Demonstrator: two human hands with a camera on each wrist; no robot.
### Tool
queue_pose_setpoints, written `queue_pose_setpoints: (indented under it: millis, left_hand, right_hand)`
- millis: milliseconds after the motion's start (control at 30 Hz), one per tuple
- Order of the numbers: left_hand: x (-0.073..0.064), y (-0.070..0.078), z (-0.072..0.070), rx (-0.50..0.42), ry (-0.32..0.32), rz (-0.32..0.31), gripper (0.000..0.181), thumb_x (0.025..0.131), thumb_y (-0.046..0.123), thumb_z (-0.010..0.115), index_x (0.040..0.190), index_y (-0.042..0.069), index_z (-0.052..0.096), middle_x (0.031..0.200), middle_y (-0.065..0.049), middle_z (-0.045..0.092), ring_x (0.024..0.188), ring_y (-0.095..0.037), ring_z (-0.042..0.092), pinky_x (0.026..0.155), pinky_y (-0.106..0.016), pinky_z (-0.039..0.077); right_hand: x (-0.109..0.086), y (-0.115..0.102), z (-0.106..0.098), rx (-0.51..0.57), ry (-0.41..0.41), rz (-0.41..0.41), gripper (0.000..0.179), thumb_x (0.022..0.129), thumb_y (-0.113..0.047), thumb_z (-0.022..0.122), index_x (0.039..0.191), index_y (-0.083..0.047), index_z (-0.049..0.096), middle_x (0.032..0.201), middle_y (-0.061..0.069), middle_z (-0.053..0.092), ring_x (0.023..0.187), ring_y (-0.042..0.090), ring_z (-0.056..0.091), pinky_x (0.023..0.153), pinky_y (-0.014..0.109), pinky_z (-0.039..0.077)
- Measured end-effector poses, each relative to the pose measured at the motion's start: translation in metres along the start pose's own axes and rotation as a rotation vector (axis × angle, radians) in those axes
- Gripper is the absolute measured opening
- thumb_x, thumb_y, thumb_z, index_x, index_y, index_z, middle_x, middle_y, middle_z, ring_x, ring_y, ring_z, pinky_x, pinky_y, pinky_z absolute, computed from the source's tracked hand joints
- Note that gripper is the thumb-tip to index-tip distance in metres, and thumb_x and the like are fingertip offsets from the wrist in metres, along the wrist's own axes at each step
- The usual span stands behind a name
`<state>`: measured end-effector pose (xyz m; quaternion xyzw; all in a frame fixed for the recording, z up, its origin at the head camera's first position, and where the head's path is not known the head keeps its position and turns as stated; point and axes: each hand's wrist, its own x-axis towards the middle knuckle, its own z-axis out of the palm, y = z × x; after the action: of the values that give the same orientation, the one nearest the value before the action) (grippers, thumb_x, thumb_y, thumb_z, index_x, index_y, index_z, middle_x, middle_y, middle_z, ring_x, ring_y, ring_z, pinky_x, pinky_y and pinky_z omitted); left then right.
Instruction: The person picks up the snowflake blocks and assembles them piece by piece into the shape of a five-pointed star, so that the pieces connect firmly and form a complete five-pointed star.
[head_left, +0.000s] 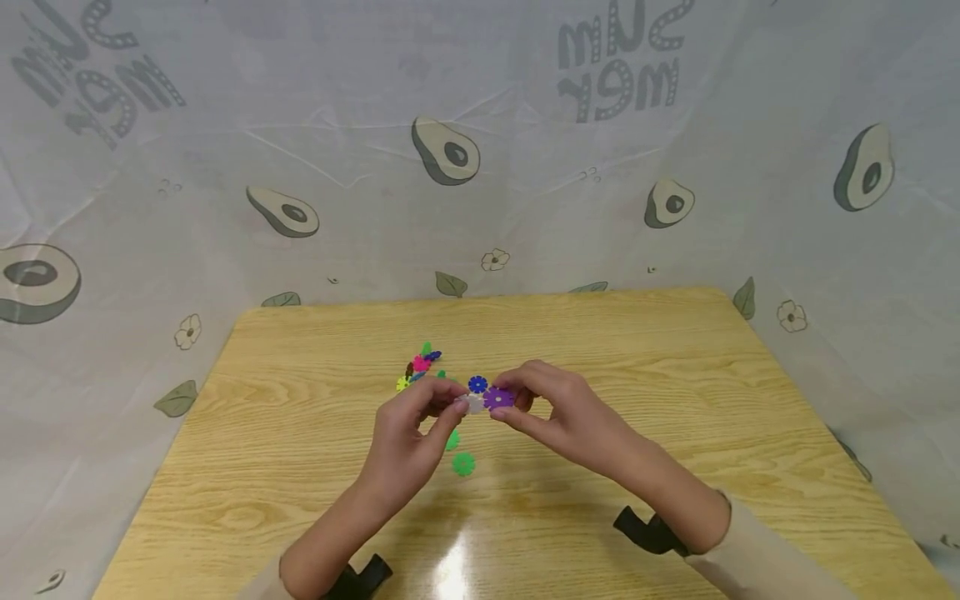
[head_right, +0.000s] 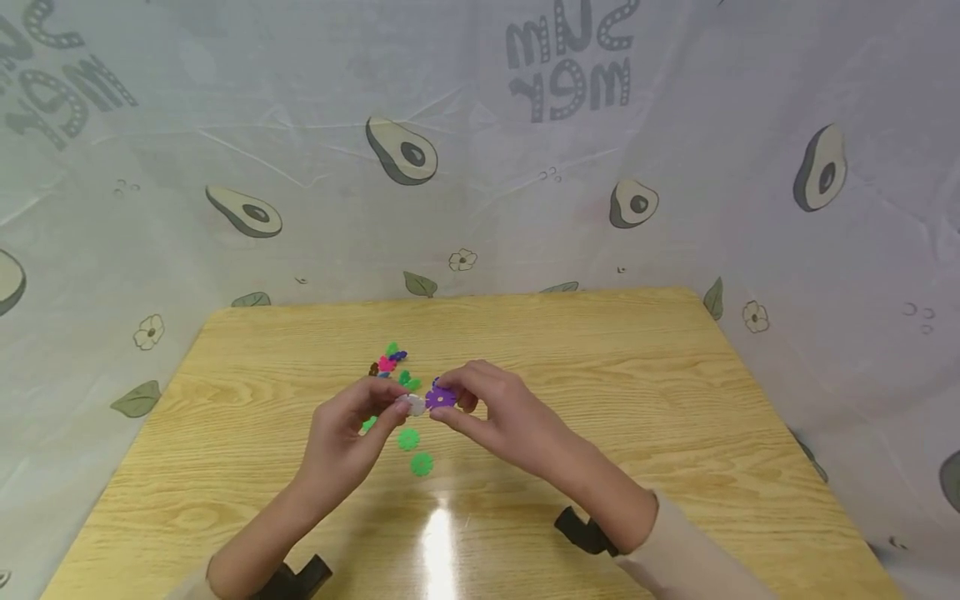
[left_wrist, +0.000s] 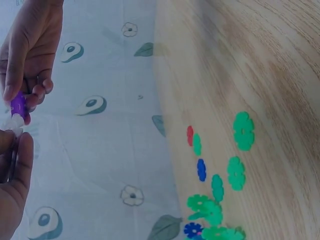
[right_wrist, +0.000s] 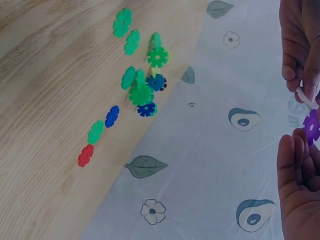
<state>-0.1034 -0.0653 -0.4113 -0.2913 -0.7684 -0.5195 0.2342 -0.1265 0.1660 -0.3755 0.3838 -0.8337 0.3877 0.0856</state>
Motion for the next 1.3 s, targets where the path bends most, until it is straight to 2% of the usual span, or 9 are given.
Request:
queue_pose_setpoints:
  millis: [200, 433, 600, 733, 867, 1000, 1067, 1167, 1300]
  left_hand:
    - [0.002, 0.001, 0.000, 0.005, -0.001, 0.033, 0.010, 0.096, -0.005, 0.070, 0.103, 0.002, 0.070, 0.092, -0.009, 0.074, 0.078, -0.015, 0.071, 0.072, -0.025, 0.063]
    - [0.003, -0.002, -0.003, 0.010, -0.034, 0.061, 0.012, 0.095, -0.006, 0.070, 0.102, 0.003, 0.070, 0.090, -0.009, 0.074, 0.076, -0.014, 0.071, 0.071, -0.024, 0.063]
    - [0.001, -0.005, -0.003, 0.010, -0.033, 0.063, 0.013, 0.093, -0.008, 0.071, 0.101, 0.002, 0.071, 0.088, -0.009, 0.074, 0.074, -0.014, 0.071, 0.069, -0.023, 0.063]
    - [0.004, -0.009, -0.004, -0.052, -0.018, -0.023, 0.008, 0.096, -0.005, 0.070, 0.102, 0.000, 0.069, 0.088, -0.011, 0.073, 0.074, -0.015, 0.071, 0.070, -0.024, 0.064]
    - [0.005, -0.015, -0.008, -0.141, 0.002, -0.197, 0.007, 0.099, -0.001, 0.068, 0.105, -0.002, 0.066, 0.091, -0.016, 0.072, 0.077, -0.012, 0.072, 0.073, -0.025, 0.065]
    - [0.004, -0.022, -0.014, -0.257, 0.036, -0.340, 0.010, 0.099, -0.003, 0.067, 0.108, -0.006, 0.063, 0.096, -0.023, 0.068, 0.081, -0.011, 0.072, 0.077, -0.029, 0.067]
    - [0.002, -0.025, -0.016, -0.310, 0.035, -0.364, 0.013, 0.099, -0.005, 0.065, 0.111, -0.009, 0.062, 0.098, -0.026, 0.065, 0.083, -0.011, 0.072, 0.079, -0.030, 0.067]
    - [0.002, -0.027, -0.018, -0.352, 0.013, -0.361, 0.018, 0.100, -0.007, 0.063, 0.116, -0.012, 0.061, 0.101, -0.030, 0.063, 0.085, -0.009, 0.071, 0.082, -0.029, 0.066]
    - [0.003, -0.027, -0.019, -0.361, 0.016, -0.355, 0.022, 0.100, -0.007, 0.062, 0.121, -0.013, 0.061, 0.106, -0.031, 0.063, 0.086, -0.008, 0.070, 0.082, -0.027, 0.066]
  right_hand:
    - [0.000, 0.000, 0.001, 0.007, 0.008, -0.020, 0.024, 0.095, -0.014, 0.078, 0.118, -0.011, 0.072, 0.099, -0.006, 0.071, 0.087, 0.002, 0.061, 0.075, 0.021, 0.057]
    - [0.001, 0.002, 0.006, 0.063, -0.020, -0.044, 0.022, 0.095, -0.011, 0.077, 0.117, -0.012, 0.072, 0.099, -0.004, 0.071, 0.086, 0.003, 0.061, 0.075, 0.022, 0.058]
    - [0.000, 0.003, 0.013, 0.096, -0.015, -0.019, 0.019, 0.096, -0.012, 0.077, 0.115, -0.011, 0.073, 0.098, -0.004, 0.071, 0.085, 0.003, 0.061, 0.075, 0.023, 0.059]
    - [0.004, 0.005, 0.017, 0.144, 0.021, 0.038, 0.023, 0.096, -0.011, 0.076, 0.119, -0.008, 0.072, 0.101, 0.000, 0.075, 0.085, 0.004, 0.064, 0.079, 0.024, 0.061]
    - [0.007, 0.014, 0.024, 0.220, 0.024, 0.140, 0.030, 0.100, -0.013, 0.072, 0.128, -0.004, 0.067, 0.106, 0.005, 0.074, 0.091, 0.009, 0.068, 0.085, 0.027, 0.062]
    - [-0.001, 0.039, 0.043, 0.185, -0.077, 0.267, 0.024, 0.102, -0.018, 0.071, 0.120, -0.003, 0.068, 0.101, 0.004, 0.072, 0.090, 0.009, 0.064, 0.083, 0.024, 0.059]
    - [-0.009, 0.053, 0.057, 0.133, -0.176, 0.307, 0.023, 0.100, -0.019, 0.072, 0.115, -0.002, 0.068, 0.099, 0.005, 0.071, 0.088, 0.009, 0.061, 0.080, 0.022, 0.056]
    - [-0.019, 0.068, 0.077, 0.052, -0.315, 0.316, 0.028, 0.097, -0.020, 0.076, 0.113, 0.000, 0.067, 0.099, 0.007, 0.067, 0.088, 0.010, 0.056, 0.078, 0.022, 0.052]
    - [-0.024, 0.072, 0.097, -0.023, -0.387, 0.294, 0.034, 0.094, -0.023, 0.079, 0.117, -0.002, 0.066, 0.104, 0.004, 0.063, 0.095, 0.012, 0.052, 0.085, 0.026, 0.051]
